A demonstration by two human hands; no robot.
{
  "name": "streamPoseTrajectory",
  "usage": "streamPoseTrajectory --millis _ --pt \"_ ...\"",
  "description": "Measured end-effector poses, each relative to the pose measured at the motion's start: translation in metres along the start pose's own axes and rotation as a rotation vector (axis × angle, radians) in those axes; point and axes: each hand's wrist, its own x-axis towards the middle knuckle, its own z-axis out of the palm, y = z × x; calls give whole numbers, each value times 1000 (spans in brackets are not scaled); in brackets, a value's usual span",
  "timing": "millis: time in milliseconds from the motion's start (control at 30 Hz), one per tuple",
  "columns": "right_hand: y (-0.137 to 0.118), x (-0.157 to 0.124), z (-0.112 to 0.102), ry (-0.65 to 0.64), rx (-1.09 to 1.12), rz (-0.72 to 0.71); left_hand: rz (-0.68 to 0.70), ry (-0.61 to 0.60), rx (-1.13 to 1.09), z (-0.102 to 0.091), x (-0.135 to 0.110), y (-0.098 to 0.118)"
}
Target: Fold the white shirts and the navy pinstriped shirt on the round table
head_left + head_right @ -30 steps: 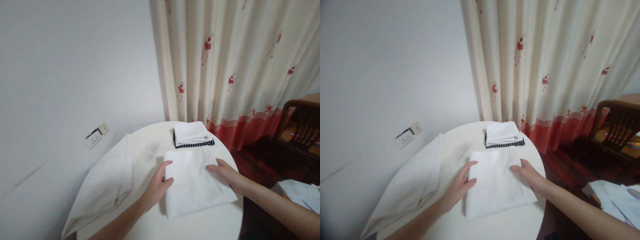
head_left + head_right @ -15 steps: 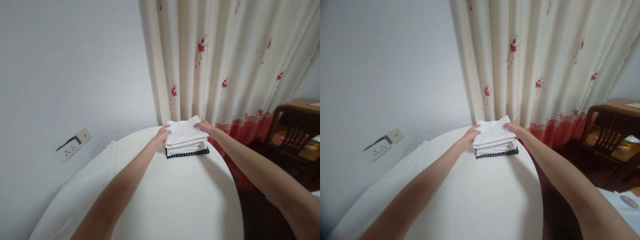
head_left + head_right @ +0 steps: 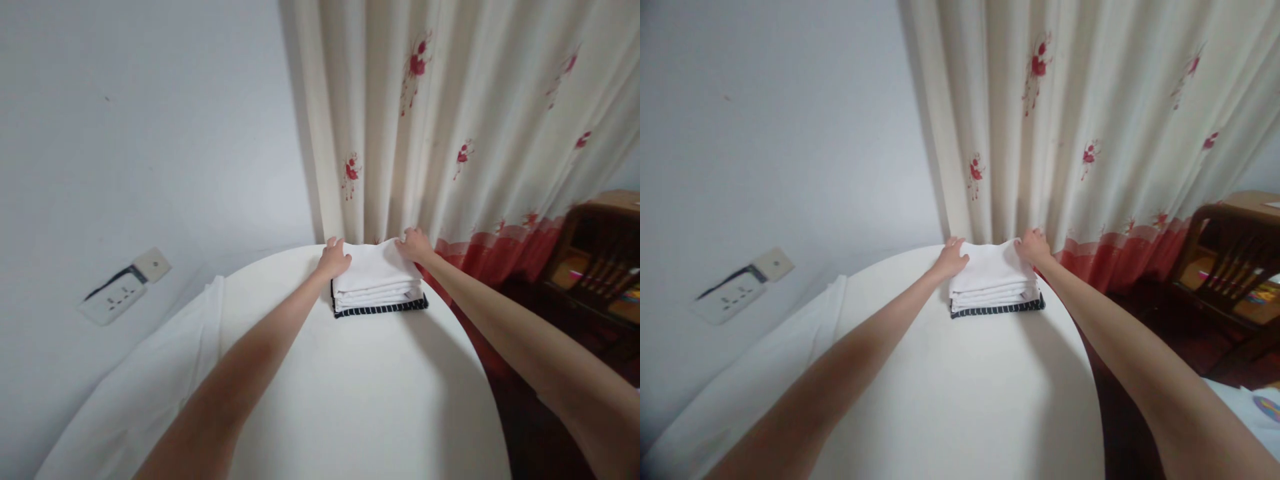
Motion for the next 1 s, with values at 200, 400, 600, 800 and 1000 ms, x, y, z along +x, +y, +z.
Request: streamPoseTrajectory --millis 200,400,600,800,1000 --pt "-7 -10 43 -231 -349 -275 77 -176 391 28 3 4" --pt "2 -8 35 -171 -221 -234 -23 -42 -6 20 4 -7" --pt "52 -55 -6 179 137 -96 -234 41 -253 -13 -45 -37" --pt "93 -155 13 -9 483 260 -500 -200 -747 -27 -109 -51" --pt "53 -167 32 -342 1087 431 -370 -247 -618 -2 -127 -37"
